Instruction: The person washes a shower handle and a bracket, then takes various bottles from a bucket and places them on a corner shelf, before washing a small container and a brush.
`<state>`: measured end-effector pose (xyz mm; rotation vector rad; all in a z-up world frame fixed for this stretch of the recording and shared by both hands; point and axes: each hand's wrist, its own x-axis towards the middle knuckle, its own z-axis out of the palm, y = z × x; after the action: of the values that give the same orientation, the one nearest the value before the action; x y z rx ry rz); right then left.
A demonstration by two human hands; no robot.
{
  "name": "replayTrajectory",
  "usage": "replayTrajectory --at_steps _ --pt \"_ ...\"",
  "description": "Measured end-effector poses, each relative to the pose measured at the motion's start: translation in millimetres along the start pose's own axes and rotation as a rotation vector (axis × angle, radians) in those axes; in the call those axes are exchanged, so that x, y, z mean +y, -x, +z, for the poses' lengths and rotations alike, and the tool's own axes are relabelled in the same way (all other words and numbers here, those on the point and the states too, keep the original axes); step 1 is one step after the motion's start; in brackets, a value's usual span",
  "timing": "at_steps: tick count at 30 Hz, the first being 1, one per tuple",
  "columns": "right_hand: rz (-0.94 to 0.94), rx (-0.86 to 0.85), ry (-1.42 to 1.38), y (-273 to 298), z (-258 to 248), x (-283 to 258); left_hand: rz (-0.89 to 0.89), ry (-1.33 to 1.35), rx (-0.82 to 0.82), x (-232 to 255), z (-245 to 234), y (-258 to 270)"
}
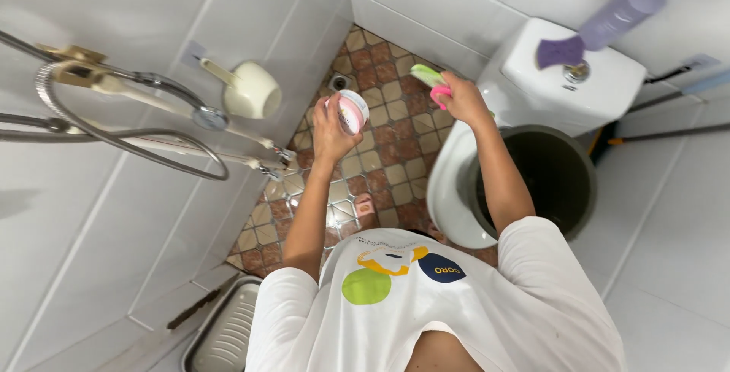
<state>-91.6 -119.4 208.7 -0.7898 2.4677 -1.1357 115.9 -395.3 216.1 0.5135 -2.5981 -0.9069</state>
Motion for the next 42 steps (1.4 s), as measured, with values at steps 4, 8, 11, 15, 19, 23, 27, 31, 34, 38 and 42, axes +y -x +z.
replayTrajectory --at_steps 4,8,11,15,19,23,27,31,34,38,42 --pt "-0.056 0.097 0.068 -46 44 -38 0.046 0.02 0.028 -31 -27 -37" --pt "-0.083 0.207 0.021 -87 66 -64 0.062 -0.001 0.043 -49 -38 -70" --pt "-0.153 0.3 -0.057 -124 66 -64 -0.005 -0.007 0.02 -58 -41 -94" --pt "-0.161 0.205 -0.09 -183 71 -47 0.015 -0.064 0.007 -67 -39 -137" --pt "-0.171 0.258 -0.407 -263 56 -28 0.07 -0.019 0.079 -51 -21 -214" --pt "-0.197 0.263 -0.683 -353 31 -11 0.174 -0.021 0.205 -16 7 -337" --pt "-0.03 0.307 -0.745 -426 3 7 0.241 -0.082 0.294 2 35 -458" --pt "-0.069 0.268 -0.569 -464 -23 24 0.175 -0.227 0.265 -1 58 -539" --pt "-0.145 0.228 -0.522 -481 -40 29 0.096 -0.262 0.175 -13 72 -566" --pt "-0.233 0.17 -0.467 -496 -55 20 0.062 -0.412 0.12 -26 98 -581" --pt "-0.312 0.113 -0.466 -507 -61 3 0.156 -0.47 0.257 -38 114 -580"
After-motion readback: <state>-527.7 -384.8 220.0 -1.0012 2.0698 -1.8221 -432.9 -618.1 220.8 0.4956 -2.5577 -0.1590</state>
